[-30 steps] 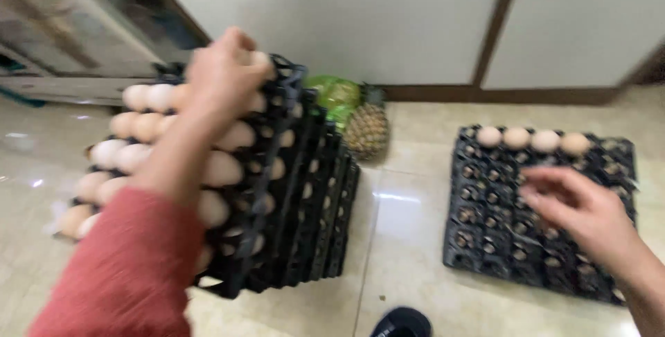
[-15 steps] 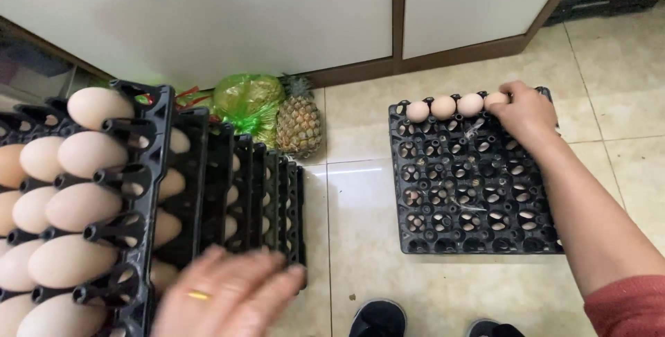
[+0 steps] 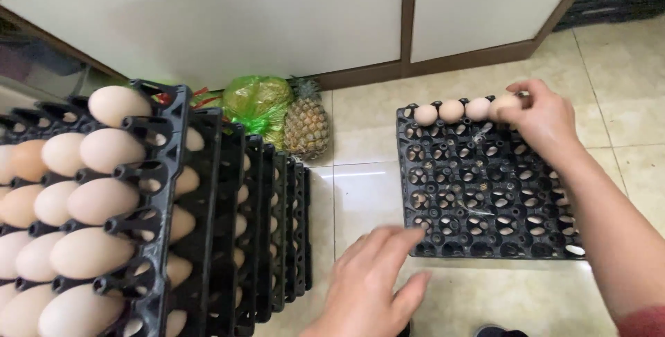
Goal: A person is manually transferring eggs from a large stack of plastic trays into a single tray on the floor, likely for sorting or organization.
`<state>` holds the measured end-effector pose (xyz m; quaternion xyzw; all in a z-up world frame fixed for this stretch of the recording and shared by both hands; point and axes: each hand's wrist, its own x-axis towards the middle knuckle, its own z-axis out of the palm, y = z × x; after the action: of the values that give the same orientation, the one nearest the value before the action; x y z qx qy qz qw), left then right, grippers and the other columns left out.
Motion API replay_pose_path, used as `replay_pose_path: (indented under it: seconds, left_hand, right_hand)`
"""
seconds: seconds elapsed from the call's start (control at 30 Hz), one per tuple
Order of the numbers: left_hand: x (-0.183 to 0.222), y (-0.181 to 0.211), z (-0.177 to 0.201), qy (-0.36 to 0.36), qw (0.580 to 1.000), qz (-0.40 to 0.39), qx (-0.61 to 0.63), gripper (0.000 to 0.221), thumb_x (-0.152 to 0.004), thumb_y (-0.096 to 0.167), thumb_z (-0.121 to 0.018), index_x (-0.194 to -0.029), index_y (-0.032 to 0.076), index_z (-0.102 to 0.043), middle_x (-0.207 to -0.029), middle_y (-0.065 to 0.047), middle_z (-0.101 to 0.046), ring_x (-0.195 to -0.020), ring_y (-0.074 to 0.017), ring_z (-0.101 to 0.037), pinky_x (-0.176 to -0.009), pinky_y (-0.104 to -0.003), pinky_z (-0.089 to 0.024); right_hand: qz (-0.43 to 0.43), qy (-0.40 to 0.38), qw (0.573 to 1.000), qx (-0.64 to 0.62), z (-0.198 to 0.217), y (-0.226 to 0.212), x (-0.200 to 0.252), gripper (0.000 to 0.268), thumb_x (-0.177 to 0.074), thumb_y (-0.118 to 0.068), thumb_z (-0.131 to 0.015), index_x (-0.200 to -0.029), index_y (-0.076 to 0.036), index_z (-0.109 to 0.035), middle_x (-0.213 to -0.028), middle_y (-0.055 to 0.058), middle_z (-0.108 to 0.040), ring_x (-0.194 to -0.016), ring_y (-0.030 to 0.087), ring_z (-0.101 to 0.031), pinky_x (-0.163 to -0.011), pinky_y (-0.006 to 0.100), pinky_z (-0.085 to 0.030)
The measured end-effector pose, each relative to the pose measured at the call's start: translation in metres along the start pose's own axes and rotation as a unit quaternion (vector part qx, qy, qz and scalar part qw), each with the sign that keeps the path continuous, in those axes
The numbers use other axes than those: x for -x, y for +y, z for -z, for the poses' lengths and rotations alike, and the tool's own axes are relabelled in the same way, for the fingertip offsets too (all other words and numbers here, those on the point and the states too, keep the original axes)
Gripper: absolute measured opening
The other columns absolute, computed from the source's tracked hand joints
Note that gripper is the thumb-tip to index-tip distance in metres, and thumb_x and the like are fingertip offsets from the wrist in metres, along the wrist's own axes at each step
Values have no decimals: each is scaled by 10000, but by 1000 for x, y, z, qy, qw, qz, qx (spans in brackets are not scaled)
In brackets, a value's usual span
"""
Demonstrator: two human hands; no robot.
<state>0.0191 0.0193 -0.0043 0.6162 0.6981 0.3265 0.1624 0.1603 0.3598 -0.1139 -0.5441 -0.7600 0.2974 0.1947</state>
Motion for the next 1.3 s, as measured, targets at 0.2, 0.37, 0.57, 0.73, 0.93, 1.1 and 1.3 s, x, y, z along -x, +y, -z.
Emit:
replay_pose_path:
  seconds: [0.2,0.37,0.57,0.73,0.93,1.1,1.3]
  left_hand:
    - [-41,18,1,-26,998,53,-13,665,-827,218,-667,-1450,118,-458,-1315,-168,-553,-1109,-400,-604,-856,-488,-506]
    - [-34,26,3,2,999,22,-49,420,-846,202,-620,-1251,96,-587,-1001,-194,-650,-785,-427,-646,-625,-530,-525]
    - [-4,53,48,-29,999,42,-16,405,-773,249,-636,-1137,75,-605,-993,-146,-691,-901,-358,-680,-775,-450,-529]
    - [28,65,125,90,995,42,-29,512,-705,147,-762,-1188,136,-593,-1054,-70,-699,-852,-230,-717,-705,-339,-611]
    - [-18,-24,264,287,936,61,-194,518,-745,149,-799,-1223,142,-598,-979,-66,-742,-814,-198,-739,-675,-341,-619]
    - [-44,-84,313,286,913,197,-216,431,-785,186,-733,-1194,85,-640,-1058,-118,-729,-900,-233,-705,-758,-369,-579]
    - [-49,-160,319,238,877,264,-323,359,-825,340,-712,-1117,131,-721,-970,-97,-753,-860,-342,-697,-760,-469,-544]
  right_hand:
    - [61,-190,975,-93,28,-69,97,769,-667,-38,-739,-1419,-154,-629,-795,106,-744,-620,228,-614,-608,328,-479]
    - [113,-275,955,15,39,-104,146,957,-613,-65,-794,-1489,-386,-583,-545,67,-796,-460,190,-635,-495,312,-509]
    - [133,-276,952,16,40,-99,168,974,-657,-114,-875,-1510,-449,-547,-522,66,-770,-467,179,-660,-509,308,-537]
    - [144,-294,902,-281,26,-64,155,1030,-620,207,-801,-1554,-168,-583,-851,233,-902,-455,263,-581,-503,373,-519]
    - [89,-267,902,-326,16,-29,131,771,-754,206,-657,-1493,-9,-613,-917,356,-798,-526,351,-579,-428,471,-522]
    - [70,-260,906,-326,11,-21,123,682,-799,211,-623,-1454,21,-635,-933,355,-782,-533,338,-518,-422,446,-434]
    - [21,-230,931,-284,24,-38,123,560,-857,125,-657,-1407,24,-679,-980,308,-804,-661,345,-611,-524,435,-457]
